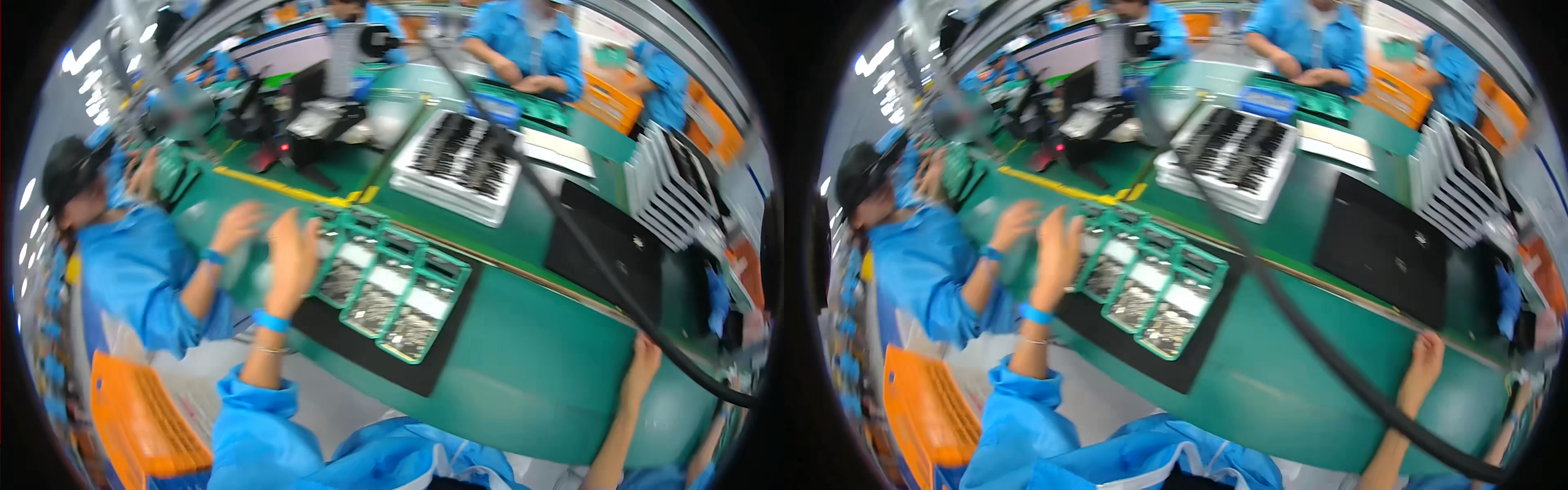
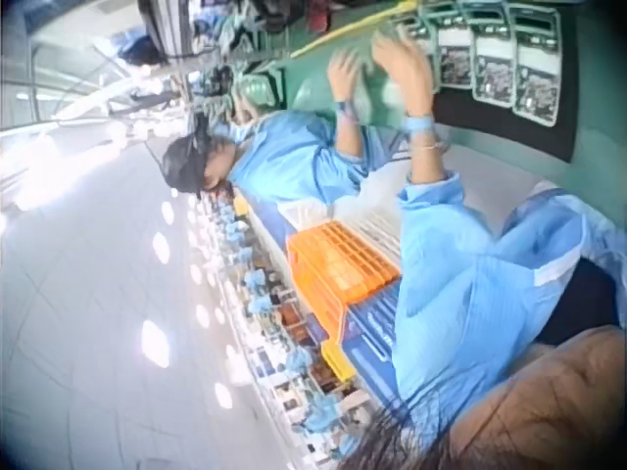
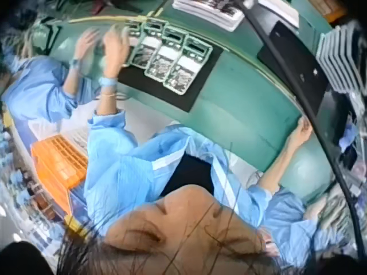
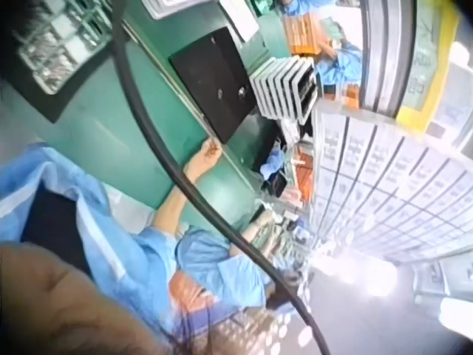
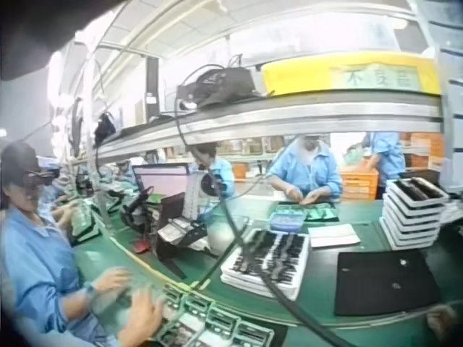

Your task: The person is assembling small electronic components into PCB boards at a factory workstation.

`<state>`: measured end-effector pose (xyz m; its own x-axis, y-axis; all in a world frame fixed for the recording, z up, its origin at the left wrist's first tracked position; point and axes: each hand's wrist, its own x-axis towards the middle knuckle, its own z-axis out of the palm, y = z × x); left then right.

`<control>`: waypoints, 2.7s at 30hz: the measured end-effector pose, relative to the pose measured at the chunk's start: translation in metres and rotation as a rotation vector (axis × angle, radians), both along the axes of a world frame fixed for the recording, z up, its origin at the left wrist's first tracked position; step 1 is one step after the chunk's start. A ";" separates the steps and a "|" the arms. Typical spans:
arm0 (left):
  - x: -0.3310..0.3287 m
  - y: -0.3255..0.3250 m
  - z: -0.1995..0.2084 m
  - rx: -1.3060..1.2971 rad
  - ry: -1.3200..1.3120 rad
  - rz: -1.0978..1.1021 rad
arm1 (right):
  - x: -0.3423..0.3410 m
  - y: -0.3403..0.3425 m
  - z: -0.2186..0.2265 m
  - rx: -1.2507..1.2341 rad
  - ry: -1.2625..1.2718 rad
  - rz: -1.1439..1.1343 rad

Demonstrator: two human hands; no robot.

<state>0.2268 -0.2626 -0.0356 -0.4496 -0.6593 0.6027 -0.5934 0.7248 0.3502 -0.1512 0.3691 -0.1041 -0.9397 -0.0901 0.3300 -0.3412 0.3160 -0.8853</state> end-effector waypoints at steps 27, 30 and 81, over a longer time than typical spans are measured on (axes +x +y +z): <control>-0.111 0.313 0.039 0.817 -0.219 -1.062 | 0.105 0.054 0.071 0.297 -0.037 -0.101; -0.136 0.311 0.047 0.876 -0.302 -1.053 | 0.087 0.069 0.080 0.343 -0.074 -0.169; -0.224 0.289 0.044 0.542 -0.202 -1.368 | -0.065 -0.106 0.103 0.775 0.178 0.085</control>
